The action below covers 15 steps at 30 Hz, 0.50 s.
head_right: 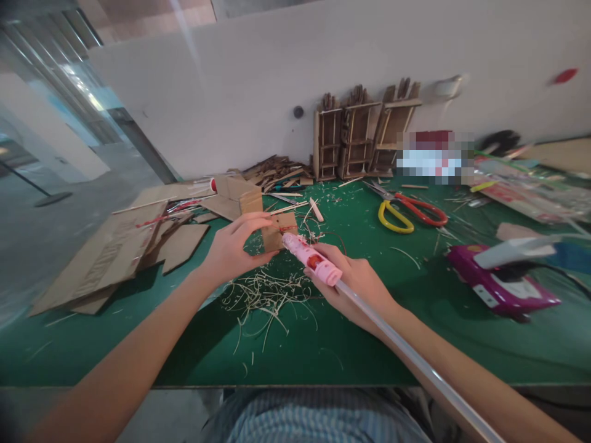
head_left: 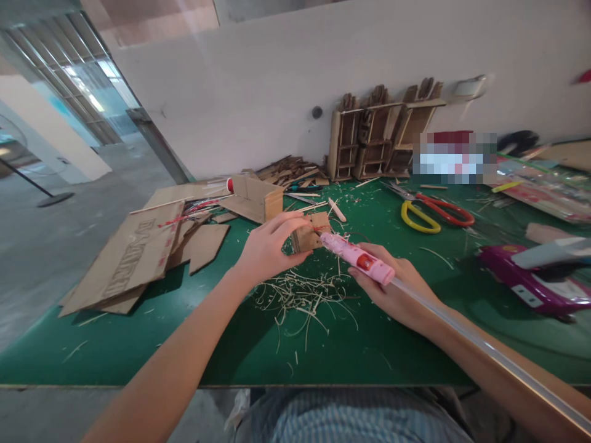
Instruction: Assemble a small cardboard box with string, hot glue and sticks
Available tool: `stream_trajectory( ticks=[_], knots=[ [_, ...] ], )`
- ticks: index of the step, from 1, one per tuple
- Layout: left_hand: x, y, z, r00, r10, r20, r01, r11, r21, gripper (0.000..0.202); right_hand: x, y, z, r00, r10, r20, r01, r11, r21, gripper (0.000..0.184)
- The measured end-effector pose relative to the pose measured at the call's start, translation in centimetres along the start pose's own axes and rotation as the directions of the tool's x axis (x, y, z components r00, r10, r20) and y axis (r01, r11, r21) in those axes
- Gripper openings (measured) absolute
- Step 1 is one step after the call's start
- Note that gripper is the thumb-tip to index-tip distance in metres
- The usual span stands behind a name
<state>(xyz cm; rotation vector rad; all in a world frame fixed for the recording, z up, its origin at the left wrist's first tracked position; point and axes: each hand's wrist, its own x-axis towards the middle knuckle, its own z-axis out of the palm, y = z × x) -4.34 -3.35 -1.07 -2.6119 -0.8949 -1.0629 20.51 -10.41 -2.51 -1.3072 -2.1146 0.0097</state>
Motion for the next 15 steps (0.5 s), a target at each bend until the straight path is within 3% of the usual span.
stream_trajectory(
  ticks=[15],
  knots=[
    [0.01, 0.0, -0.01, 1.0, -0.02, -0.002, 0.02, 1.0, -0.012, 0.045, 0.03, 0.12, 0.17, 0.999, 0.025, -0.04, -0.028, 0.997, -0.075, 0.029]
  ],
)
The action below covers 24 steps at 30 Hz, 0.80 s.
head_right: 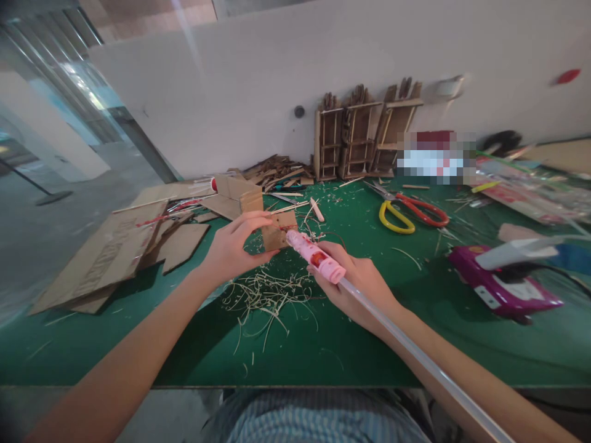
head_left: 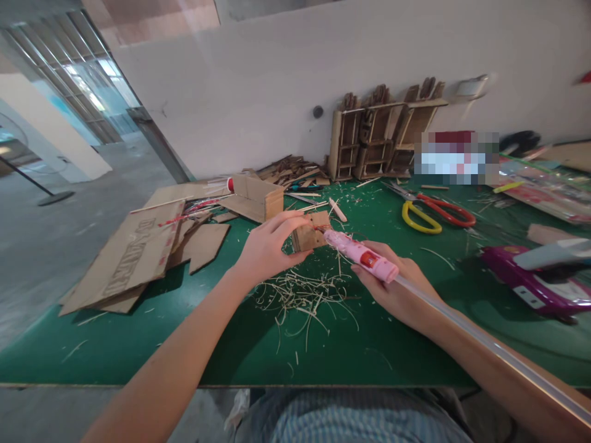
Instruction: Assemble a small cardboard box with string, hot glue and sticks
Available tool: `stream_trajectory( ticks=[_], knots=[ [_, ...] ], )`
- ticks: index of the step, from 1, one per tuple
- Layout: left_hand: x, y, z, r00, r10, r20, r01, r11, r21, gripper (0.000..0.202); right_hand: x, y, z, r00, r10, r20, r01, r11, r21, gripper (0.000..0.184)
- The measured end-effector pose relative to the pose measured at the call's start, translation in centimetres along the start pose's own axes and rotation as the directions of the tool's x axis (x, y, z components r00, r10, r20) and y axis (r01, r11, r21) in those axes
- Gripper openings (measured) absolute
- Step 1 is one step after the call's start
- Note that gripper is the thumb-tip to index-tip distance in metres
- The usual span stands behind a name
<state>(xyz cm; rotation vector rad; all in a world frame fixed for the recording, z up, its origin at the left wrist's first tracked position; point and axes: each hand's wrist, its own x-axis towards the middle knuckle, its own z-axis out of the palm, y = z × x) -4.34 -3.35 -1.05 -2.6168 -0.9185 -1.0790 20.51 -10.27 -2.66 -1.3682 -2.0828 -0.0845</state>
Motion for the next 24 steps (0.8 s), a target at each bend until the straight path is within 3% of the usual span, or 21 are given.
stream_trajectory(
  ticks=[10, 19, 24],
  knots=[
    [0.05, 0.06, -0.11, 1.0, -0.026, 0.007, 0.025, 1.0, 0.008, 0.045, 0.11, -0.11, -0.38, 0.998, 0.061, 0.006, -0.061, 0.998, 0.019, 0.027],
    [0.02, 0.0, -0.21, 1.0, -0.026, -0.001, 0.026, 0.999, 0.019, 0.045, 0.05, 0.11, 0.03, 0.999, -0.029, -0.02, 0.029, 0.999, 0.018, 0.031],
    [0.06, 0.06, -0.46, 0.999, -0.044, 0.016, 0.044, 0.998, 0.042, 0.049, 0.24, -0.17, -0.23, 1.0, 0.004, 0.015, -0.004, 1.0, 0.025, 0.033]
  ],
)
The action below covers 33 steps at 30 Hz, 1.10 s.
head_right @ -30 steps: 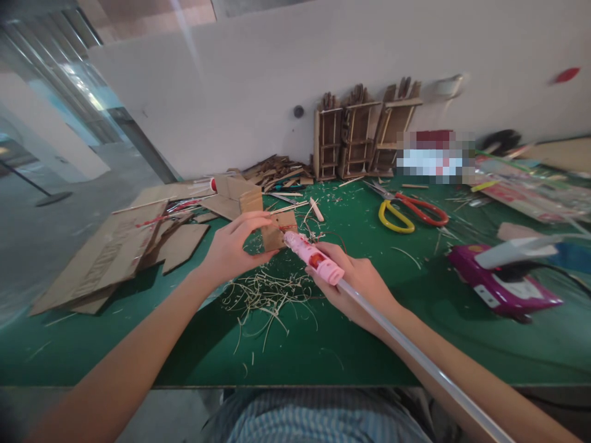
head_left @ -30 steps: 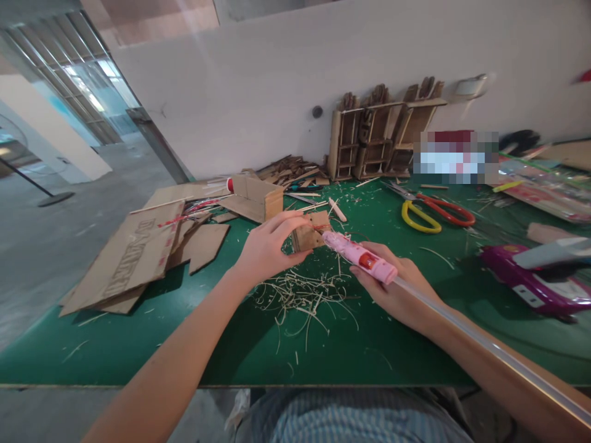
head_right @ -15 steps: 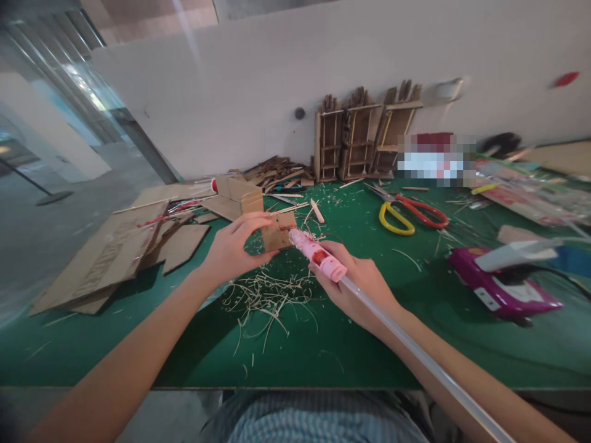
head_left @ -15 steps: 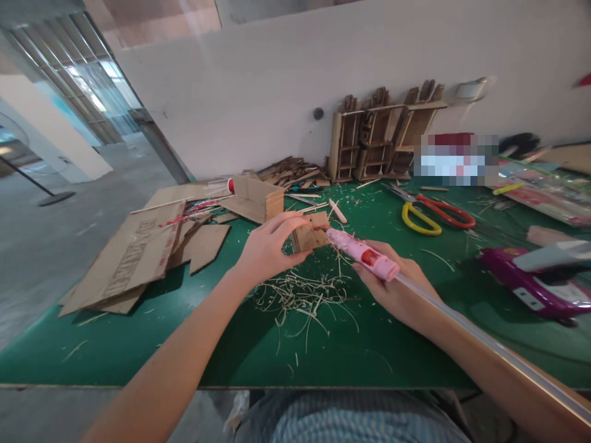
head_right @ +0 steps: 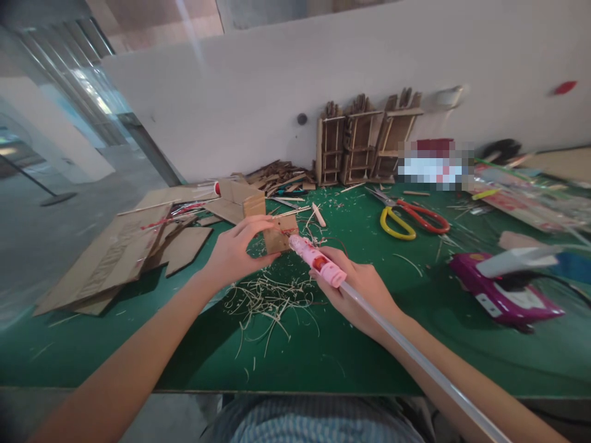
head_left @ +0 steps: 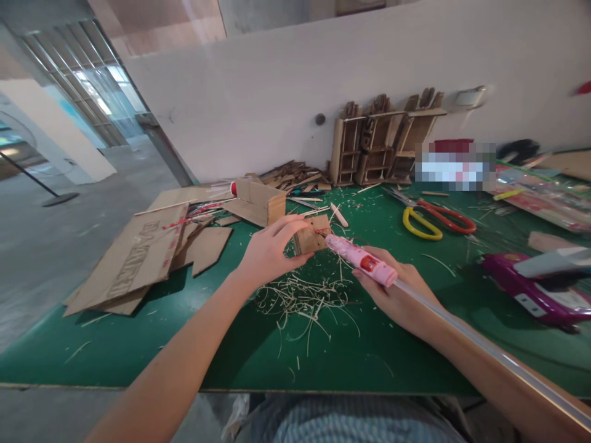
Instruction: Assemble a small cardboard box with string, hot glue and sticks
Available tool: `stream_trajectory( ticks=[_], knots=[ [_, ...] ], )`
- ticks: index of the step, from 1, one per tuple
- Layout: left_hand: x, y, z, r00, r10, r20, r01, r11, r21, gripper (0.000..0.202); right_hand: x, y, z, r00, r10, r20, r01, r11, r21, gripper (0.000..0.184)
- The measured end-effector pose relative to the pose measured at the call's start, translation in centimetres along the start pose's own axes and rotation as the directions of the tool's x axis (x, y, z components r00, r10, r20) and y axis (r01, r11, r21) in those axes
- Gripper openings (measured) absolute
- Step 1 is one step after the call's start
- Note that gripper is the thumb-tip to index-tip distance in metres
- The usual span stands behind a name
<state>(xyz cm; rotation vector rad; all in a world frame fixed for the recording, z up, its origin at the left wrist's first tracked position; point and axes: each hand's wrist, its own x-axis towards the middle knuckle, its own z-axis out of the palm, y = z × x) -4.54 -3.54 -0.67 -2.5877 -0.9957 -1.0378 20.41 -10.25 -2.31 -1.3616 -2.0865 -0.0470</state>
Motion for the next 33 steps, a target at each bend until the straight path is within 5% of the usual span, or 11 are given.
stream_trajectory(
  ticks=[24, 33],
  knots=[
    [0.3, 0.1, -0.6, 0.999, -0.037, 0.019, 0.037, 0.999, 0.011, 0.049, 0.0, -0.2, -0.7, 0.986, 0.164, -0.023, -0.16, 0.98, 0.117, 0.031],
    [0.2, -0.3, -0.5, 0.997, -0.071, -0.005, 0.071, 0.997, -0.023, 0.047, 1.9, -0.9, -1.7, 0.996, 0.085, 0.023, -0.087, 0.981, 0.176, 0.035]
  ],
)
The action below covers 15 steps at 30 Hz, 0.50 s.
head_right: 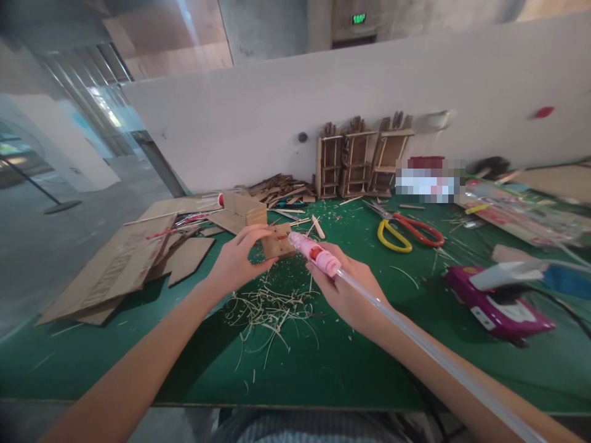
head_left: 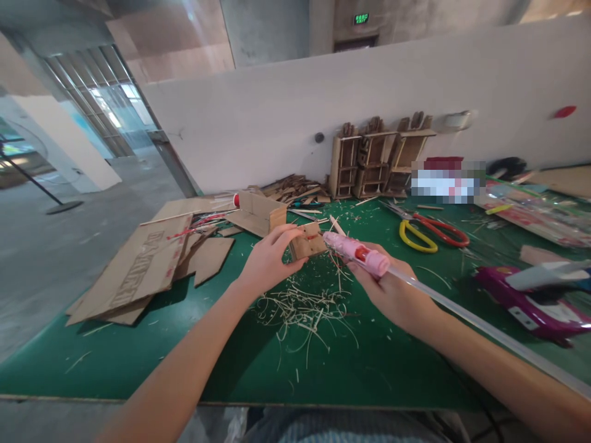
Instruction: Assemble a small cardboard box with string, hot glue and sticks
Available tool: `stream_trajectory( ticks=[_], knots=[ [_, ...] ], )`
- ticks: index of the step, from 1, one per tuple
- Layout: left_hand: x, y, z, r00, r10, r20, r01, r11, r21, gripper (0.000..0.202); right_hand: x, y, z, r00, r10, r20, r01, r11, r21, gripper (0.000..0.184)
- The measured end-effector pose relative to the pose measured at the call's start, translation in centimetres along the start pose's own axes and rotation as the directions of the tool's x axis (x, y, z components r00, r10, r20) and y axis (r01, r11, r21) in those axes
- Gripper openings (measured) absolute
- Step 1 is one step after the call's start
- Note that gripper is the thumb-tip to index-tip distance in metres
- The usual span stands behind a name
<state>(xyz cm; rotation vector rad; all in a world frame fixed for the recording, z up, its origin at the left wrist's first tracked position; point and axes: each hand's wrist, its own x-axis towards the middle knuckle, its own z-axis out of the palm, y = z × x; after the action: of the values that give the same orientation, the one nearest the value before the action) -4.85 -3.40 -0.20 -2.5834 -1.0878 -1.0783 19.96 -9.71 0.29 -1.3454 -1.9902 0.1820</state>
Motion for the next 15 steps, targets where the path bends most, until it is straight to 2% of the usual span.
stream_trajectory(
  ticks=[8, 15],
  knots=[
    [0.03, 0.12, 0.02, 0.999, -0.048, 0.007, 0.048, 0.999, -0.01, 0.046, 0.15, 0.03, 0.59, 1.0, 0.006, -0.022, -0.008, 0.995, -0.1, 0.033],
    [0.07, 0.04, 0.22, 0.999, 0.011, -0.034, -0.011, 1.0, -0.01, 0.046, 0.25, 0.13, 0.56, 1.0, 0.023, 0.011, -0.022, 0.996, -0.088, 0.032]
  ],
)
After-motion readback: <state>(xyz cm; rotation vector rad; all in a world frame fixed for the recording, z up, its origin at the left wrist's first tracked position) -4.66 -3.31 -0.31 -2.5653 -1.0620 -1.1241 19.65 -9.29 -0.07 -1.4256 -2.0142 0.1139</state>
